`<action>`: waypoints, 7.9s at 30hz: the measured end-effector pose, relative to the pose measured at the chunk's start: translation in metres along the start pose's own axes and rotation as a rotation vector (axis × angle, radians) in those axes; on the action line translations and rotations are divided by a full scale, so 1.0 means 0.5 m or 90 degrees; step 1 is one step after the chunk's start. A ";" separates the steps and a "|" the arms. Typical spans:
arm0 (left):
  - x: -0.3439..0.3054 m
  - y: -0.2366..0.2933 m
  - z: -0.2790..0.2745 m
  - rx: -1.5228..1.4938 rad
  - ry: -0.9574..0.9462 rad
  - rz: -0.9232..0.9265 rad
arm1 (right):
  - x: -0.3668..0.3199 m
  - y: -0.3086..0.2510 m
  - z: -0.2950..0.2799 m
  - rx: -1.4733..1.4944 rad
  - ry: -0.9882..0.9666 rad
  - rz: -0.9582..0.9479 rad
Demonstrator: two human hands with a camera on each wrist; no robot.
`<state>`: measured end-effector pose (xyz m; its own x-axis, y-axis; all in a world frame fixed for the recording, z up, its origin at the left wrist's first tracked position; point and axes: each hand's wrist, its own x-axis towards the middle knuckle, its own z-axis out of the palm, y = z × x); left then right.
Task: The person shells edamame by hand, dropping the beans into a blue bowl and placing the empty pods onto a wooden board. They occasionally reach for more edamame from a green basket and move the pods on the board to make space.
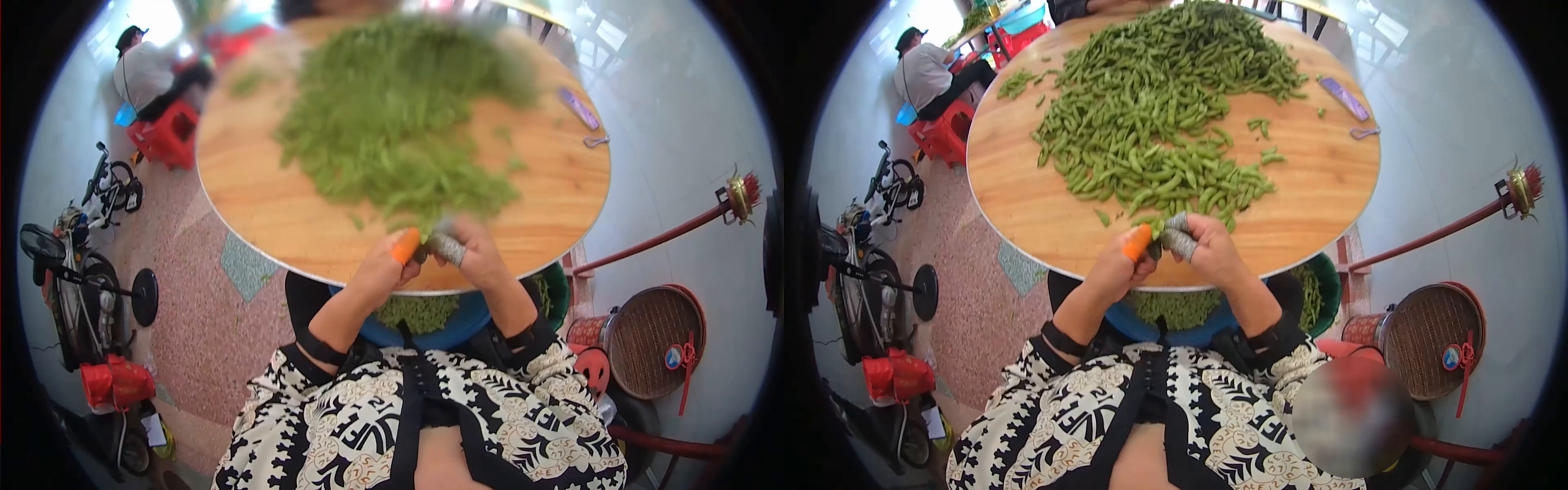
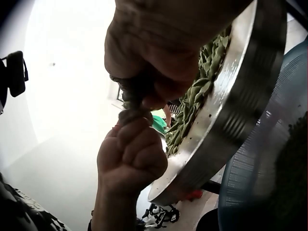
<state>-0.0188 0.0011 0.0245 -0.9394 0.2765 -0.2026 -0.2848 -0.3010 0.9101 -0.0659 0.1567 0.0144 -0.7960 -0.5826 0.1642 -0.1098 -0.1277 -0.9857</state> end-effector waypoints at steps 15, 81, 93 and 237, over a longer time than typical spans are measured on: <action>0.011 0.009 -0.035 0.099 -0.008 -0.037 | 0.003 -0.042 0.008 -0.256 0.018 0.049; -0.005 -0.022 -0.017 0.445 -0.138 0.131 | -0.042 -0.033 -0.040 -0.456 -0.209 -0.056; -0.037 -0.035 0.018 0.728 -0.077 0.213 | -0.065 -0.035 -0.031 -0.459 -0.269 0.025; -0.039 -0.060 0.001 0.617 -0.084 0.364 | -0.179 -0.030 -0.121 -0.045 0.329 0.006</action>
<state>0.0083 0.0053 0.0015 -0.8402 0.4371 0.3211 0.5023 0.4039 0.7646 -0.0289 0.2595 0.0120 -0.9850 -0.1093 0.1332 -0.1273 -0.0597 -0.9901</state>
